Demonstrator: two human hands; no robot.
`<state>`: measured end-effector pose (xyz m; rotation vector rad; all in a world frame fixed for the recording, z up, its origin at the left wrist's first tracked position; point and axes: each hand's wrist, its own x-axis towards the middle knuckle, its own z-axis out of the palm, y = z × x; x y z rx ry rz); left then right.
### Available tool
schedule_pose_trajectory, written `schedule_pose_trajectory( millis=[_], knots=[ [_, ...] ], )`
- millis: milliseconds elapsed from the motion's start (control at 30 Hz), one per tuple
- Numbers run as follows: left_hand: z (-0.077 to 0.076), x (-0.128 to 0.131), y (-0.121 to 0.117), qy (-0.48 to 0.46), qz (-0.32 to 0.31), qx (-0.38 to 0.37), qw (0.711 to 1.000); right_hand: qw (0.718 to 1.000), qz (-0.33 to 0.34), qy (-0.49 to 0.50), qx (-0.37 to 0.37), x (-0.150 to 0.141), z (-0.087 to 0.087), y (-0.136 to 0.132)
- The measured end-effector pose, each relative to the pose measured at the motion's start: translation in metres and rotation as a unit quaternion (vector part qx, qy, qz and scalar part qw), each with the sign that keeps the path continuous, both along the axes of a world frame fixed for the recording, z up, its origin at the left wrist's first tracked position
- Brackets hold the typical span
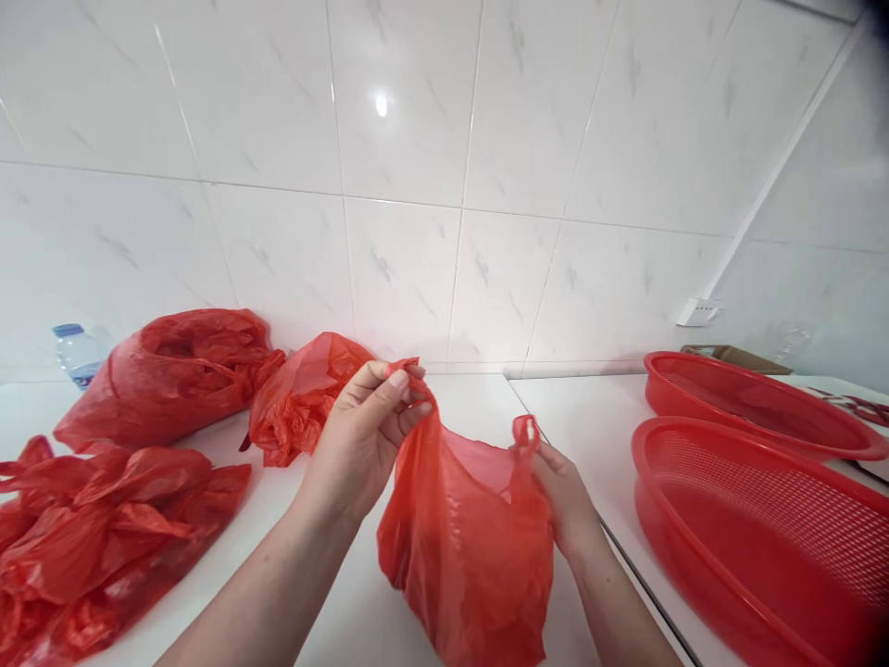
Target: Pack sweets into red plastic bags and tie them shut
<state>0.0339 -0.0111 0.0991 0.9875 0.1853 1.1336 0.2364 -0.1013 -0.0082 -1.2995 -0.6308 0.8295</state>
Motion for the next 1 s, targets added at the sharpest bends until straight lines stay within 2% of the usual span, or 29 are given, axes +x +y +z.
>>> schedule_pose_trajectory(
  millis=[100, 200, 267, 333, 433, 500, 567, 600, 633, 700, 767, 833, 900, 1000],
  knots=[
    [-0.012, -0.006, 0.007, 0.033, 0.018, -0.021, 0.999, 0.998, -0.041, 0.048, 0.013, 0.009, -0.003, 0.002],
    [-0.021, -0.010, 0.008, 0.073, 0.012, -0.017, 0.997, 0.990, -0.032, 0.120, 0.073, 0.014, -0.003, 0.003],
    [-0.024, -0.009, 0.008, 0.096, 0.008, -0.002, 0.995, 0.966, 0.009, 0.206, 0.155, 0.014, -0.001, 0.002],
    [-0.026, -0.008, 0.011, 0.117, 0.022, 0.017, 0.993, 0.928, 0.055, 0.291, 0.227, 0.014, 0.000, -0.001],
    [-0.033, -0.005, 0.023, 0.150, 0.093, 0.037, 0.984, 0.881, 0.133, 0.368, 0.266, 0.016, 0.000, -0.007],
    [-0.043, -0.004, 0.035, 0.173, 0.137, 0.043, 0.974, 0.870, 0.166, 0.381, 0.266, 0.017, 0.000, -0.008],
    [-0.055, -0.004, 0.044, 0.190, 0.135, 0.053, 0.971, 0.876, 0.164, 0.377, 0.250, 0.019, -0.001, -0.006],
    [-0.060, -0.005, 0.047, 0.193, 0.113, 0.064, 0.973, 0.882, 0.154, 0.376, 0.238, 0.020, -0.003, -0.005],
    [-0.065, -0.006, 0.048, 0.195, 0.074, 0.076, 0.975, 0.888, 0.142, 0.374, 0.225, 0.021, -0.004, -0.003],
    [-0.073, -0.007, 0.045, 0.202, -0.048, 0.103, 0.973, 0.901, 0.106, 0.369, 0.202, 0.023, -0.008, 0.002],
    [-0.077, -0.007, 0.037, 0.214, -0.176, 0.120, 0.953, 0.916, 0.060, 0.354, 0.179, 0.025, -0.013, 0.006],
    [-0.080, -0.002, 0.029, 0.233, -0.247, 0.128, 0.932, 0.937, 0.023, 0.313, 0.154, 0.026, -0.016, 0.007],
    [-0.087, 0.005, 0.023, 0.258, -0.249, 0.116, 0.926, 0.958, 0.004, 0.252, 0.136, 0.026, -0.017, 0.006],
    [-0.103, 0.018, 0.020, 0.288, -0.179, 0.038, 0.940, 0.974, 0.002, 0.187, 0.132, 0.022, -0.013, 0.003]
  ],
)
